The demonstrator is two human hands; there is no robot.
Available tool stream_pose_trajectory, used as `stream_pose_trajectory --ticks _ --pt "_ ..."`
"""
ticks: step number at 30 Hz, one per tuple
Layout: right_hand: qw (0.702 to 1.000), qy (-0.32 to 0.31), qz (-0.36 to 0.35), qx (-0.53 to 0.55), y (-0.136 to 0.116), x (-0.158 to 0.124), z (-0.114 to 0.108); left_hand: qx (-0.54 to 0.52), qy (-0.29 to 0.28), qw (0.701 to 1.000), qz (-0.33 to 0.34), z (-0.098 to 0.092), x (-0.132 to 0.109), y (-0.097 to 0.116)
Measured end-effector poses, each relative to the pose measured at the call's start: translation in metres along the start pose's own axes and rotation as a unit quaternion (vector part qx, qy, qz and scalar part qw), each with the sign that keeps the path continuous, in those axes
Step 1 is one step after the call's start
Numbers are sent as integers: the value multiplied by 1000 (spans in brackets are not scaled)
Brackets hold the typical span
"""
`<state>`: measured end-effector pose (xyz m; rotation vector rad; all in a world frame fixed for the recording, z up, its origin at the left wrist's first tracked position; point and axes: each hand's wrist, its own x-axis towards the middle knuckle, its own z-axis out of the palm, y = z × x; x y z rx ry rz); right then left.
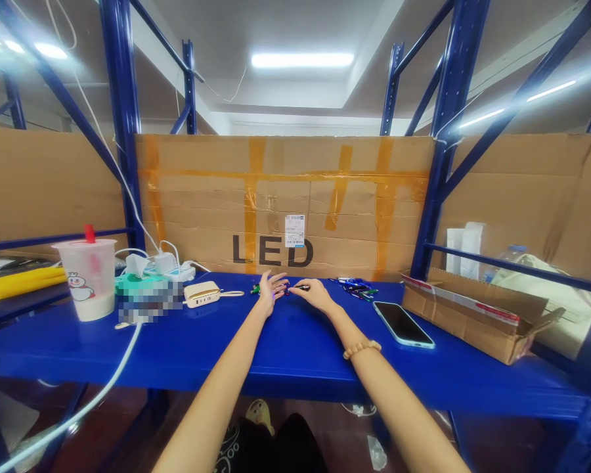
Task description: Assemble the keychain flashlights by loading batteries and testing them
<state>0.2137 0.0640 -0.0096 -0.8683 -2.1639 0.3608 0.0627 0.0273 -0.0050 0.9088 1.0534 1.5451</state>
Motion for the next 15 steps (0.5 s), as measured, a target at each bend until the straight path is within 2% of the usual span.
stream_pose_trajectory --ticks 15 --pt "1000 -2 0 -1 -4 -2 -2 0 4 1000 -11 4 -8 6"
